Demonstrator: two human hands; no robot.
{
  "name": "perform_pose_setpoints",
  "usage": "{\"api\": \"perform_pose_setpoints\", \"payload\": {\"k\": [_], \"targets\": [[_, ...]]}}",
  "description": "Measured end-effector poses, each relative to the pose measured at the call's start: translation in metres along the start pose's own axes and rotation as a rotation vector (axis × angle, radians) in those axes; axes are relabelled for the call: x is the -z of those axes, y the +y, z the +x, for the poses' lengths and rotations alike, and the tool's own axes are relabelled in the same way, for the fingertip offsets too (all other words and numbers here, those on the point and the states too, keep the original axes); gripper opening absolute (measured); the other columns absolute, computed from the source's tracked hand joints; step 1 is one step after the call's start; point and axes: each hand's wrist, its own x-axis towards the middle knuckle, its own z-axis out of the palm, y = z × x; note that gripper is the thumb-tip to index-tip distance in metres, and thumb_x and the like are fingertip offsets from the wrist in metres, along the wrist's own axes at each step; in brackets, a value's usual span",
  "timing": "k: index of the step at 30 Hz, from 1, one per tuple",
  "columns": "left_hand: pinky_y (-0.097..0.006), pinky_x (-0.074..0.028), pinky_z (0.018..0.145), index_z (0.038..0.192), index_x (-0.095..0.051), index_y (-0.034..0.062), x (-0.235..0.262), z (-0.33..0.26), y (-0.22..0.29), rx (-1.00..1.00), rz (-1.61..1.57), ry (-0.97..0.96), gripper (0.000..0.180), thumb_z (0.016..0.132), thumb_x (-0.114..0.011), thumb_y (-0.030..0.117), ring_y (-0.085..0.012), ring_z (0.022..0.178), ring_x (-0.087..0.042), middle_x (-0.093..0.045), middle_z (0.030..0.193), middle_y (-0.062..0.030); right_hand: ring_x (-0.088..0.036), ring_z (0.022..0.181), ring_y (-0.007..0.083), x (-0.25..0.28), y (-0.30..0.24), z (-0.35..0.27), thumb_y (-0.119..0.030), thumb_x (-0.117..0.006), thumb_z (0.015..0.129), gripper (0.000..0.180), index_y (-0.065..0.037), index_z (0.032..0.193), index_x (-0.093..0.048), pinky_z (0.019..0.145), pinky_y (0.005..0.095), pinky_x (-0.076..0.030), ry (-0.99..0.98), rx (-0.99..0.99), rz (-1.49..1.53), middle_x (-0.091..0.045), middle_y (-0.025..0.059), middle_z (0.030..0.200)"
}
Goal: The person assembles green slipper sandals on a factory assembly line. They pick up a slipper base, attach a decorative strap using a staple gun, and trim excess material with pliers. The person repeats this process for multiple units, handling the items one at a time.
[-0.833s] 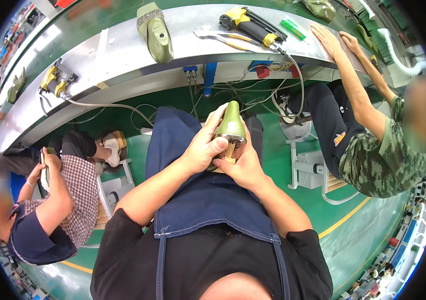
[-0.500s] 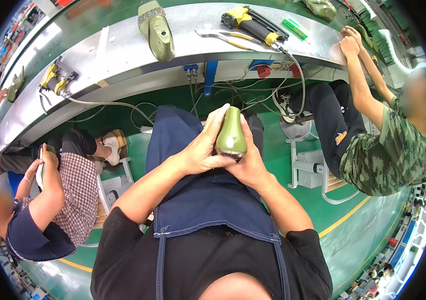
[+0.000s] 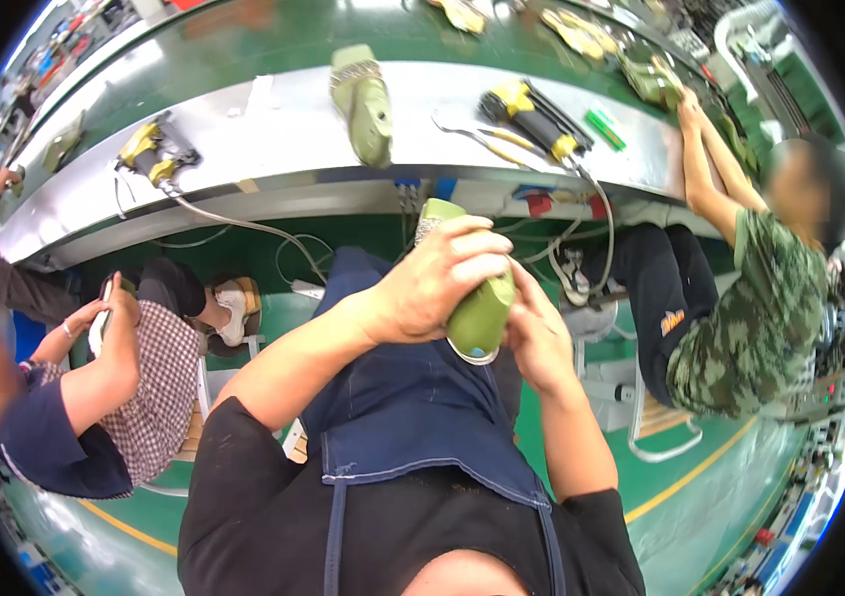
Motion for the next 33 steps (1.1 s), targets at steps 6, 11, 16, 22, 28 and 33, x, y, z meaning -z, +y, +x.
{"api": "perform_pose_setpoints", "payload": {"k": [6,11,16,22,28,33], "targets": [[-0.065,-0.044,0.11,0.139,-0.056,0.0134,0.022,0.023,-0.019,-0.216,0.235,-0.142,0.059,0.083,-0.072,0.016,-0.0436,0.138,-0.05,-0.053,0.149,-0.0108,-0.051,0.138,0.0214,-0.039,-0.029,0.012,-0.019,-0.07,0.09,0.085,-0.004,0.164,-0.03,0.111,0.038,-0.047,-0.156,0.28,-0.209,-0.05,0.0102,0.148],[-0.061,-0.043,0.114,0.143,-0.055,0.0137,0.046,0.047,-0.042,-0.144,0.371,-0.168,0.062,0.084,-0.071,0.018,-0.0389,0.141,-0.048,-0.051,0.152,-0.0118,-0.061,0.125,0.0224,-0.06,-0.036,0.055,-0.01,-0.061,0.092,0.06,0.001,0.149,-0.047,0.105,0.0409,-0.053,0.025,0.325,0.053,-0.06,0.0114,0.137],[-0.056,-0.038,0.118,0.143,-0.055,0.0102,0.068,0.034,-0.078,0.159,0.555,0.047,0.072,0.076,-0.08,0.009,-0.0418,0.141,-0.046,-0.049,0.146,-0.0187,-0.071,0.111,0.0275,-0.081,-0.053,0.105,-0.007,-0.055,0.094,0.048,0.003,0.141,-0.053,0.082,0.045,-0.066,0.076,0.419,0.107,-0.067,0.0154,0.128],[-0.054,-0.038,0.117,0.137,-0.06,0.0106,0.068,-0.007,-0.113,0.571,0.584,0.22,0.061,0.08,-0.082,0.007,-0.0477,0.141,-0.042,-0.042,0.151,-0.0271,-0.061,0.116,0.0168,-0.097,-0.044,0.214,-0.004,-0.06,0.096,0.056,0.003,0.149,-0.046,0.102,0.0329,-0.05,0.084,0.712,-0.141,-0.062,0.01,0.132],[-0.05,-0.051,0.106,0.121,-0.072,0.0155,0.062,-0.013,-0.122,0.471,0.714,0.268,0.035,0.088,-0.073,0.003,-0.0473,0.132,-0.054,-0.047,0.149,-0.0277,-0.015,0.158,0.0538,-0.081,-0.003,0.297,-0.022,-0.071,0.094,0.098,0.011,0.164,-0.012,0.131,0.0484,-0.019,0.168,0.607,-0.925,-0.015,0.0421,0.167],[-0.05,-0.051,0.107,0.118,-0.073,0.0074,0.064,-0.025,-0.152,0.643,0.759,0.403,0.027,0.094,-0.065,0.0,-0.0483,0.139,-0.05,-0.04,0.156,-0.0304,-0.018,0.158,0.0526,-0.08,-0.01,0.292,-0.028,-0.076,0.092,0.103,0.01,0.164,-0.011,0.129,0.0488,-0.023,0.057,0.555,-1.002,-0.017,0.0423,0.166]]}}
